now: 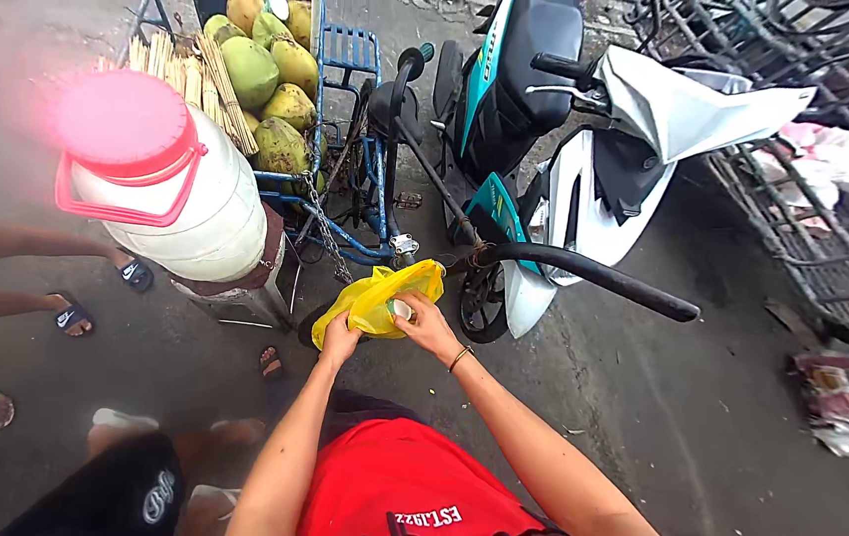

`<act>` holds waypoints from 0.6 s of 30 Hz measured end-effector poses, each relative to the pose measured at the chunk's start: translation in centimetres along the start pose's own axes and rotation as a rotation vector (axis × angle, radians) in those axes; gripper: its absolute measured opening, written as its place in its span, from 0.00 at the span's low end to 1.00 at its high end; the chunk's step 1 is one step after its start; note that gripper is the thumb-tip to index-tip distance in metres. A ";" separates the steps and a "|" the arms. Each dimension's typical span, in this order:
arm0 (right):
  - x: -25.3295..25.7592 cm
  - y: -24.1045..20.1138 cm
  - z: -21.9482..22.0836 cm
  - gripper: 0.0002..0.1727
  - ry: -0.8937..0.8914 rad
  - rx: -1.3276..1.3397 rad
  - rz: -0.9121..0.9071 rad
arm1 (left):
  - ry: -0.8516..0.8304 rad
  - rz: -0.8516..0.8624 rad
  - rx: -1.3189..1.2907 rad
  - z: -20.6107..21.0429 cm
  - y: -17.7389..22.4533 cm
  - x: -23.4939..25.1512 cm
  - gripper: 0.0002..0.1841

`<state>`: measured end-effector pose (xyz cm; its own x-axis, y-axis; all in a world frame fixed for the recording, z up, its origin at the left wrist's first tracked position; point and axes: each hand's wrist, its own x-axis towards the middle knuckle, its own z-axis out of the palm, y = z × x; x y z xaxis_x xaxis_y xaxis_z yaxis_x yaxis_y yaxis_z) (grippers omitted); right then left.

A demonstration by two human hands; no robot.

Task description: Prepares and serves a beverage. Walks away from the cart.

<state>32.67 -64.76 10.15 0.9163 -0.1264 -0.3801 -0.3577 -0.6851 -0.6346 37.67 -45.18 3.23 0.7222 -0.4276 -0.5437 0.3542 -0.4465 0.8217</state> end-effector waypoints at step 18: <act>-2.3 0.7 -1.3 0.26 0.030 0.044 -0.014 | -0.039 0.050 -0.194 1.6 -0.2 0.6 0.11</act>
<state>30.56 -65.89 11.44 0.9261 -0.1386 -0.3509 -0.3515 -0.6547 -0.6692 37.12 -46.59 2.45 0.7193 -0.4776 -0.5046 0.4294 -0.2654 0.8632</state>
